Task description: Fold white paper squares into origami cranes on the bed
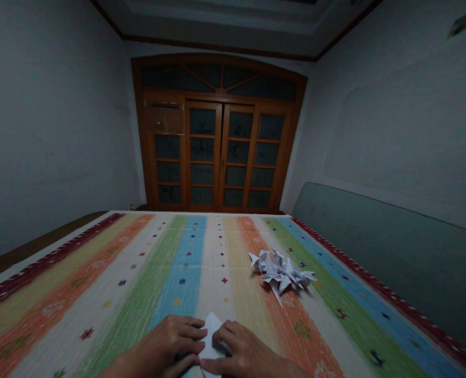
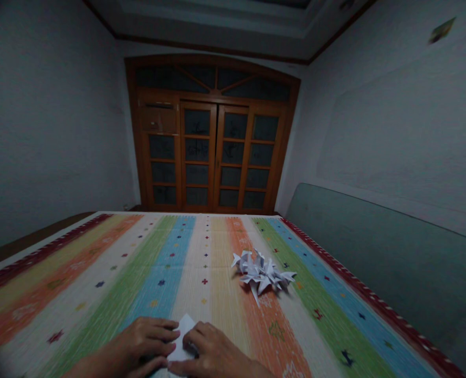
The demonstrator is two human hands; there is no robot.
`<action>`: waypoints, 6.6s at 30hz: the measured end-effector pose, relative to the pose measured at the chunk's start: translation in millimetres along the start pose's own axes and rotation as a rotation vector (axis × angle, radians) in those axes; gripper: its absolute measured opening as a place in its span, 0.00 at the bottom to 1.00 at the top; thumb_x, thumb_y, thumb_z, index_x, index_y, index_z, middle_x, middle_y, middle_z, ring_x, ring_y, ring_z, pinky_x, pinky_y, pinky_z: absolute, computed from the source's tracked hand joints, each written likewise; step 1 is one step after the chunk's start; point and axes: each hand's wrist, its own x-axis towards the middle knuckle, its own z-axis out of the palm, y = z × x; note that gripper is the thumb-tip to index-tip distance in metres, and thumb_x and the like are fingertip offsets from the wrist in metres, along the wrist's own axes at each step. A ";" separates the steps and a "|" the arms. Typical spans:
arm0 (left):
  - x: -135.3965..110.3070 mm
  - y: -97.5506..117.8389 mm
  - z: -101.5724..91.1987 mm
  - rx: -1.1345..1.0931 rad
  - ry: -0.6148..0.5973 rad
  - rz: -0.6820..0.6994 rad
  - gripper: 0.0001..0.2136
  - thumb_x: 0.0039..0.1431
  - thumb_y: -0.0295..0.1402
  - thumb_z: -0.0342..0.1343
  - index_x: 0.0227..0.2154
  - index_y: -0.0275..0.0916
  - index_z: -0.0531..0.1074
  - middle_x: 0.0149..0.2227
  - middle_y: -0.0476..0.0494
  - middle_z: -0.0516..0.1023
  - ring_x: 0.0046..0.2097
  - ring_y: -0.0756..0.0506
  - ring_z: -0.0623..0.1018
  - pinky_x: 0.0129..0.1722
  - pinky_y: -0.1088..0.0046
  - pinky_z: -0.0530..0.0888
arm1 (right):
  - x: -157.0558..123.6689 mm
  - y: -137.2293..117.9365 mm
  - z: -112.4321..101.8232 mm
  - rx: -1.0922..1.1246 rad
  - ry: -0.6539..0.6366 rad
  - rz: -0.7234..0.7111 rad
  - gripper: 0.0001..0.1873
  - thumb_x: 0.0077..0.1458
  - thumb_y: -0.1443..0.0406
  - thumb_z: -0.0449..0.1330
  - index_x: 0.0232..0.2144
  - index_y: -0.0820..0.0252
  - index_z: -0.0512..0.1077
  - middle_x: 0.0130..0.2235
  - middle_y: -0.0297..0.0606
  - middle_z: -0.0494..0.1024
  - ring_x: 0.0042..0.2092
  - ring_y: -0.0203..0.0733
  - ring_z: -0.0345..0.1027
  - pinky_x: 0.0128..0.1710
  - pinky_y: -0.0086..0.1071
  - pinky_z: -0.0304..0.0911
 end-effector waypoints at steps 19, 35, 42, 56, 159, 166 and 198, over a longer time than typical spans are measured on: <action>-16.8 -24.6 10.1 -0.087 0.128 -0.054 0.10 0.61 0.25 0.61 0.43 0.44 0.79 0.48 0.42 0.85 0.61 0.37 0.76 0.57 0.54 0.74 | -5.0 -6.0 5.3 0.384 -0.083 0.151 0.06 0.66 0.62 0.60 0.39 0.53 0.77 0.41 0.36 0.82 0.39 0.40 0.74 0.37 0.28 0.66; -6.3 -6.0 1.1 -0.032 -0.006 -0.131 0.13 0.56 0.23 0.60 0.43 0.43 0.76 0.62 0.40 0.76 0.66 0.35 0.69 0.61 0.52 0.71 | -6.6 -2.2 14.9 0.319 -0.030 0.086 0.06 0.66 0.62 0.60 0.38 0.54 0.76 0.38 0.37 0.82 0.36 0.38 0.74 0.33 0.27 0.63; -7.4 -8.0 3.4 -0.085 -0.043 -0.185 0.11 0.60 0.29 0.61 0.45 0.42 0.74 0.64 0.38 0.72 0.66 0.36 0.68 0.63 0.53 0.68 | -0.1 5.5 -21.4 0.242 0.057 0.183 0.05 0.53 0.70 0.64 0.34 0.56 0.74 0.39 0.40 0.78 0.43 0.45 0.71 0.44 0.36 0.64; 2.9 1.9 -1.0 -0.046 0.019 -0.151 0.21 0.59 0.20 0.57 0.51 0.50 0.77 0.55 0.42 0.78 0.59 0.38 0.73 0.59 0.58 0.73 | 5.0 7.8 -18.8 0.128 0.254 0.713 0.13 0.56 0.76 0.59 0.37 0.59 0.80 0.42 0.46 0.77 0.44 0.49 0.70 0.45 0.41 0.68; 18.3 -6.7 31.1 -0.055 0.201 -0.242 0.19 0.53 0.13 0.46 0.35 0.40 0.75 0.38 0.41 0.79 0.42 0.42 0.78 0.41 0.69 0.73 | 9.8 15.7 -25.7 0.140 0.182 0.300 0.19 0.55 0.78 0.53 0.43 0.58 0.76 0.37 0.43 0.78 0.39 0.46 0.70 0.36 0.33 0.67; 20.4 5.5 15.1 -0.155 0.078 -0.328 0.16 0.57 0.19 0.54 0.44 0.43 0.77 0.44 0.40 0.78 0.48 0.40 0.76 0.49 0.65 0.73 | 16.4 5.1 -50.1 0.372 0.046 0.366 0.27 0.43 0.77 0.57 0.47 0.56 0.76 0.43 0.43 0.76 0.45 0.48 0.71 0.45 0.36 0.69; 18.9 -6.5 37.3 0.003 0.201 -0.444 0.06 0.62 0.25 0.60 0.33 0.41 0.80 0.39 0.42 0.78 0.44 0.38 0.75 0.46 0.59 0.73 | 12.4 6.6 -27.8 0.224 0.117 0.504 0.07 0.58 0.73 0.60 0.37 0.62 0.77 0.42 0.45 0.74 0.44 0.47 0.70 0.42 0.34 0.67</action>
